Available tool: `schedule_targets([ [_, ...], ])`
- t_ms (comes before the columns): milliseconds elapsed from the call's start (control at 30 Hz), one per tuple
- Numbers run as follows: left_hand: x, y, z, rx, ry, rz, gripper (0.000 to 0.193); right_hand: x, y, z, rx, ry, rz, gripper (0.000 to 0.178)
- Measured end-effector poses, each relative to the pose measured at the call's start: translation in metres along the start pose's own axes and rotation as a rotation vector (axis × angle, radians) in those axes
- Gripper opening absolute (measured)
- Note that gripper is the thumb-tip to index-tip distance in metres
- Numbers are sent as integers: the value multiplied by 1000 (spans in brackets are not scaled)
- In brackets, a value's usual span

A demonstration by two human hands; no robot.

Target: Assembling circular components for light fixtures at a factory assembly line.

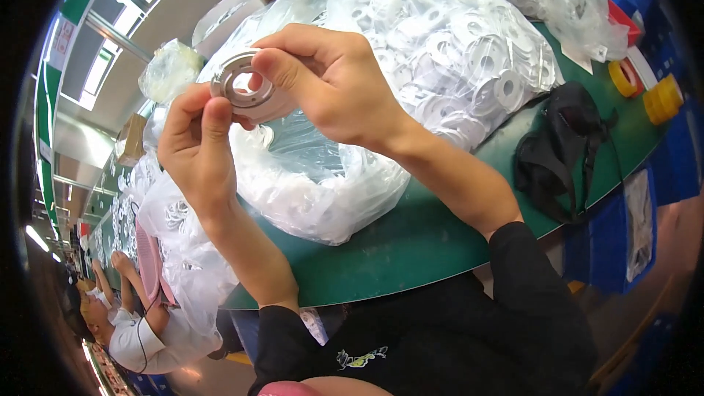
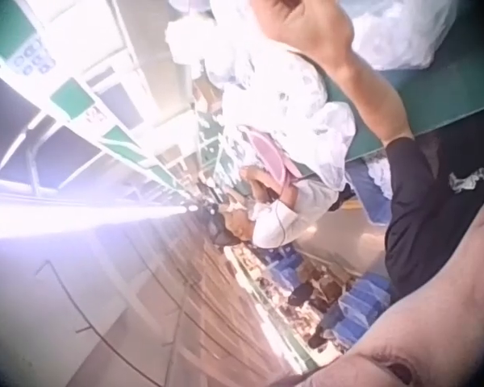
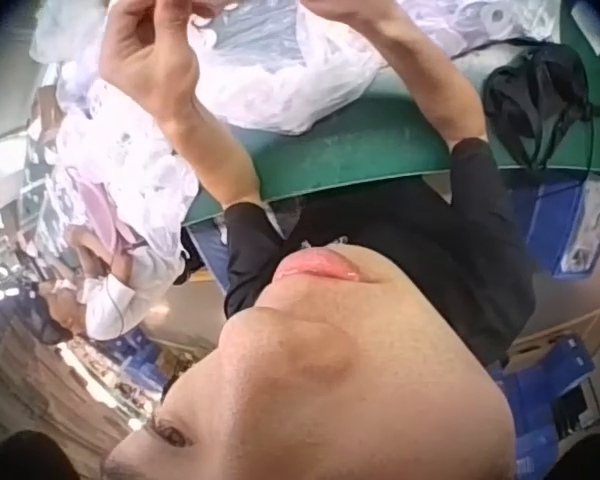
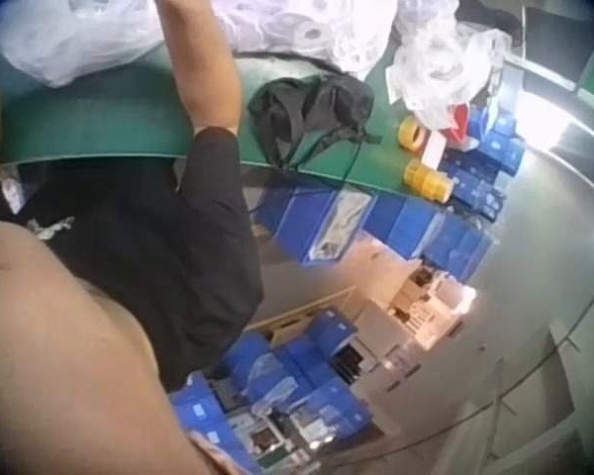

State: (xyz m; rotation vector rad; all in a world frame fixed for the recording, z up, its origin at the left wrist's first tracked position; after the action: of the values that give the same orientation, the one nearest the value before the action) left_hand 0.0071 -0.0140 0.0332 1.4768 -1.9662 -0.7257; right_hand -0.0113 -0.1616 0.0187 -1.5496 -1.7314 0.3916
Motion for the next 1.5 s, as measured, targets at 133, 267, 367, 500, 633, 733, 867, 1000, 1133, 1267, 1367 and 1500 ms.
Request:
schedule_targets([
  [133,1,-3,1,54,-55,-194,8,-4,-2,-3,-98,0,262,15],
  [267,-4,-1,-2,188,-67,-397,12,1,-6,-3,-172,-148,448,11],
  [367,-7,1,-4,190,-166,-483,21,2,-7,-1,-228,-268,537,15],
  [500,-2,0,-2,195,-297,-480,28,3,-8,1,-267,-255,575,17],
  [633,4,-6,-1,168,-152,-399,28,3,-10,2,-186,-163,557,21],
  [733,5,-16,-7,82,-63,-356,27,3,3,-2,0,-96,443,24],
  [867,5,-21,-1,-45,-87,-227,19,-4,11,-4,98,66,287,27],
  [1000,9,-15,3,8,-79,-217,16,-9,-2,-5,95,20,268,26],
  [1133,3,-7,-2,251,-38,-358,13,-2,-11,-4,105,-96,281,23],
  [1267,11,-3,3,321,-142,-479,14,-1,-14,-1,118,-114,257,20],
  [1367,26,-9,11,304,-79,-430,16,-3,-10,-1,-71,-28,218,19],
  [1500,31,-16,21,127,156,-263,21,9,-2,7,-79,36,49,21],
])
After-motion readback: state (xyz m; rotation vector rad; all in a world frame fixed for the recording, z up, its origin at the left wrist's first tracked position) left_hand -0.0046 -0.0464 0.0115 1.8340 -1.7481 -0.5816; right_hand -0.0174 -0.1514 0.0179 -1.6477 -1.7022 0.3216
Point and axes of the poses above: each hand's wrist, its own z-axis away from the middle knuckle, its own x-axis out of the palm, y = z × x, the point moved 2 cm from there along -z, towards the middle knuckle, and after that the axes turned 10 degrees about y, right-handed, at the moved point
